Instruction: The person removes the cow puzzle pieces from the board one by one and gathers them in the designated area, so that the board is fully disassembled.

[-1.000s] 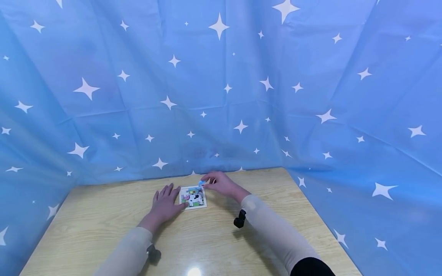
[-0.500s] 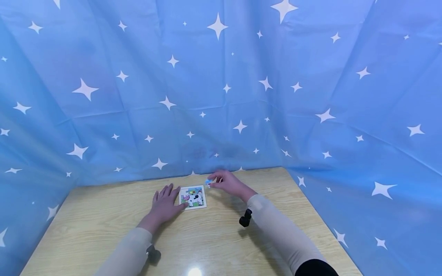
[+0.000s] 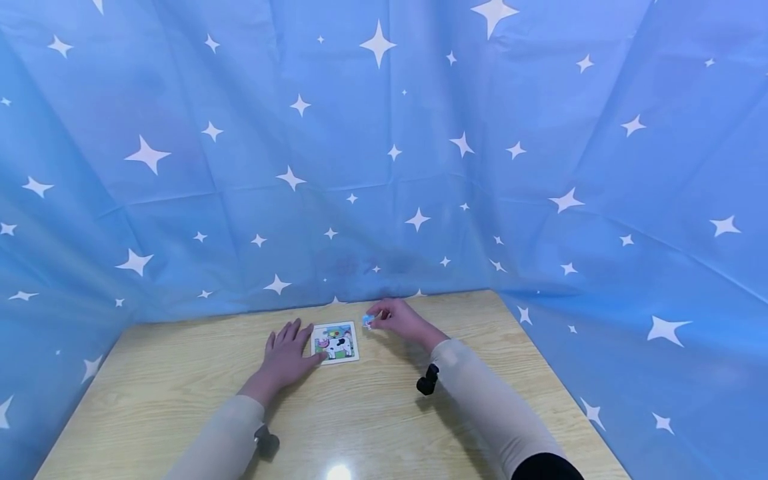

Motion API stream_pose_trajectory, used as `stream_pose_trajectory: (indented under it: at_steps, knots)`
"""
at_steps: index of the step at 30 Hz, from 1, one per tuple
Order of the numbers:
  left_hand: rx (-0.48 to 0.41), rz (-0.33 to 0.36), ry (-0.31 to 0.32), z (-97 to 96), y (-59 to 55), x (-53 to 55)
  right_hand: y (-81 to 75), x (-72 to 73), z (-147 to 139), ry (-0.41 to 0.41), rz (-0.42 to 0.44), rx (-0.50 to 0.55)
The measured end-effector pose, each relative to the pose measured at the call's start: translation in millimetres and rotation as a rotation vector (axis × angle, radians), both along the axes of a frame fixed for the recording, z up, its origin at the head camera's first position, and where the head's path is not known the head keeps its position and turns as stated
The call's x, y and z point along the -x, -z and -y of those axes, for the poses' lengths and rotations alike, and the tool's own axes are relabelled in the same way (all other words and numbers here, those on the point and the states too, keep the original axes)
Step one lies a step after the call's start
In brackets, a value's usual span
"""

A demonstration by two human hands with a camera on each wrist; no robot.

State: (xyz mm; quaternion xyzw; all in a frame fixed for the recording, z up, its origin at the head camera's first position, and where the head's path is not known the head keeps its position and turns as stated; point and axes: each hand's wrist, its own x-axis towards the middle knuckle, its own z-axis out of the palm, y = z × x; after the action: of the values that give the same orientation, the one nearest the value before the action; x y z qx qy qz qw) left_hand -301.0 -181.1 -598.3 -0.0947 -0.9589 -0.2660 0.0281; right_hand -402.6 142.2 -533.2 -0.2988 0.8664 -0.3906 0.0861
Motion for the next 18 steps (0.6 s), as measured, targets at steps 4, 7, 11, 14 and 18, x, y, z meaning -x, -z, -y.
stream_pose_trajectory:
  at_steps: [4, 7, 11, 14, 18]
  knots:
    - [-0.013, 0.001, 0.002, -0.1, -0.6, -0.2, 6.1, 1.2, 1, 0.001, 0.001, -0.019]
    - [-0.017, 0.004, 0.002, -0.5, -1.5, -1.0, 8.8, 1.7, 2, -0.001, -0.003, -0.022]
    - [-0.016, 0.007, 0.002, -0.5, -3.2, -2.6, 10.7, 2.6, 4, 0.006, 0.002, -0.036]
    - [-0.015, -0.002, 0.007, -1.9, -7.0, -5.9, 12.5, 3.1, 4, 0.008, 0.002, -0.044]
    - [-0.007, -0.003, 0.005, -4.5, -12.6, -9.3, 15.8, 4.0, 5, 0.004, -0.003, -0.05]
